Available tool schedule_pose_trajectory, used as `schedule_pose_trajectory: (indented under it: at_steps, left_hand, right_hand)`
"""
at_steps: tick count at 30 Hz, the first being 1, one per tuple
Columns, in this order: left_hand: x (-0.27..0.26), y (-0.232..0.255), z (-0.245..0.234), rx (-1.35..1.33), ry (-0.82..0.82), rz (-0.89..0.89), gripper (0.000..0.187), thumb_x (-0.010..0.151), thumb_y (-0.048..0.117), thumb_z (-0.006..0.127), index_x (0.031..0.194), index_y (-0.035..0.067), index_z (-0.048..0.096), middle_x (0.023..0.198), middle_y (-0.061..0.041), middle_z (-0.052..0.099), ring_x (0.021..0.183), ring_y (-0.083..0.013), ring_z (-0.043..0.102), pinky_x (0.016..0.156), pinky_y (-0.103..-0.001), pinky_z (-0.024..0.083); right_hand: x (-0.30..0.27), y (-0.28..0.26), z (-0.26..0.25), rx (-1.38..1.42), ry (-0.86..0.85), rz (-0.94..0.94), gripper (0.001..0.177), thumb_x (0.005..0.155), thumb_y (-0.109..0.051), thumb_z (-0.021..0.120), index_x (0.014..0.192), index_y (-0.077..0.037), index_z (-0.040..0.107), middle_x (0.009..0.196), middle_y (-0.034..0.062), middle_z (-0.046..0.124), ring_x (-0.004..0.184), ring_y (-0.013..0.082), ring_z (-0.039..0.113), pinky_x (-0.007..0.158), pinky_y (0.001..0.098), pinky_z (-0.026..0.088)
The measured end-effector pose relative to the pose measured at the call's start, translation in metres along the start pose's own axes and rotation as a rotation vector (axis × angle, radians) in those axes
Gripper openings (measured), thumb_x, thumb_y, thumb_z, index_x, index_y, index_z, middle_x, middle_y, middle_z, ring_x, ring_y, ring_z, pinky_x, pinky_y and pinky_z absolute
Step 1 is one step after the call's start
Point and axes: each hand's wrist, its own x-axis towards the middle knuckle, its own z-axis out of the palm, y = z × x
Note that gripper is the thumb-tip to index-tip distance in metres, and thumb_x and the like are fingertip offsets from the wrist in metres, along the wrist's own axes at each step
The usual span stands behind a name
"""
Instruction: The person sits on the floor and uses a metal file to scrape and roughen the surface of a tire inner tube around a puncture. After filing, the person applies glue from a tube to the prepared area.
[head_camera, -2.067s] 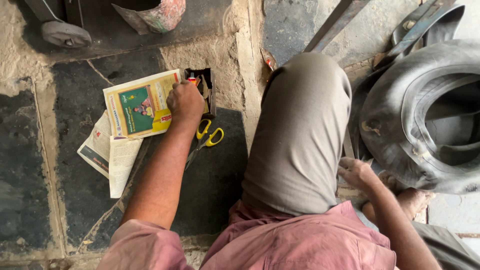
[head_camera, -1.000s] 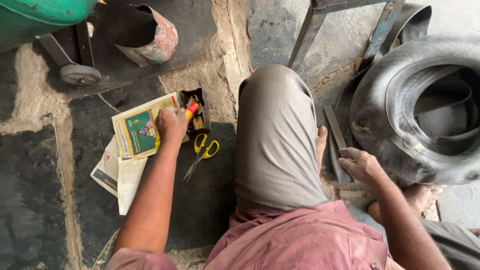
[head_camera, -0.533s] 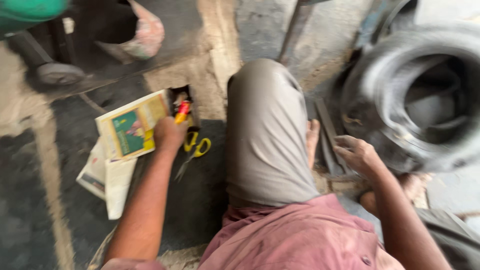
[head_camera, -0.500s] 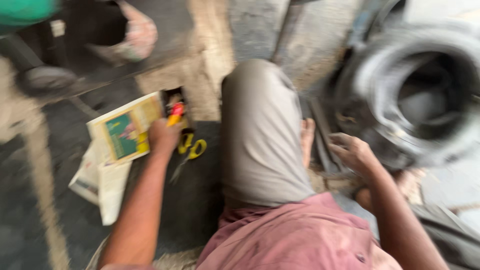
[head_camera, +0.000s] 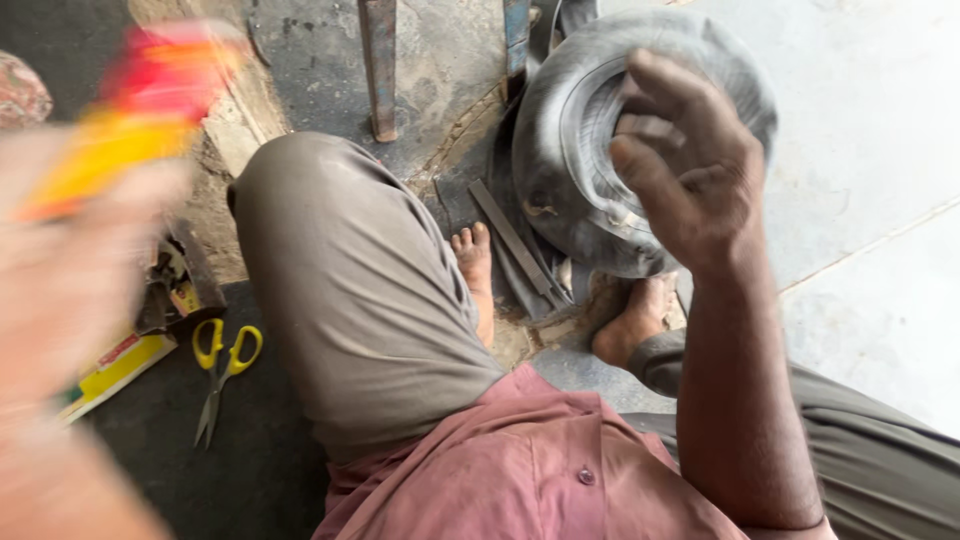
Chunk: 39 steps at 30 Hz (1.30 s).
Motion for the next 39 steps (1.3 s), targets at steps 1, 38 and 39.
schedule_pose_trajectory:
  at_steps: [1, 38, 39]
  left_hand:
    - [0.014, 0.015, 0.026, -0.002, -0.176, 0.009, 0.023, 0.094, 0.025, 0.072, 0.109, 0.008, 0.074, 0.068, -0.002, 0.064, 0.053, -0.0158, 0.058, 0.044, -0.033, 0.045]
    - [0.054, -0.029, 0.322, -0.064, -0.221, -0.19, 0.034, 0.099, 0.035, 0.062, 0.103, 0.004, 0.074, 0.092, -0.012, 0.078, 0.083, -0.0216, 0.078, 0.075, -0.034, 0.064]
    - [0.051, -0.03, 0.321, 0.041, -0.244, -0.153, 0.036, 0.099, 0.036, 0.063, 0.109, 0.002, 0.072, 0.095, -0.015, 0.076, 0.085, -0.0241, 0.077, 0.075, -0.036, 0.063]
  right_hand:
    - [0.005, -0.021, -0.003, -0.052, -0.057, -0.175, 0.048, 0.111, -0.014, 0.073, 0.153, -0.007, 0.05, 0.157, 0.0169, 0.046, 0.144, 0.0192, 0.052, 0.118, 0.0381, 0.053]
    - [-0.05, 0.156, -0.052, 0.372, 0.342, 0.97, 0.019, 0.094, -0.015, 0.073, 0.105, -0.002, 0.065, 0.069, 0.0016, 0.062, 0.048, 0.0117, 0.06, 0.049, 0.0339, 0.059]
    - [-0.051, 0.143, -0.061, 0.432, 0.384, 0.96, 0.02, 0.093, -0.016, 0.073, 0.107, -0.003, 0.065, 0.068, 0.0003, 0.061, 0.047, 0.0116, 0.06, 0.05, 0.0352, 0.061]
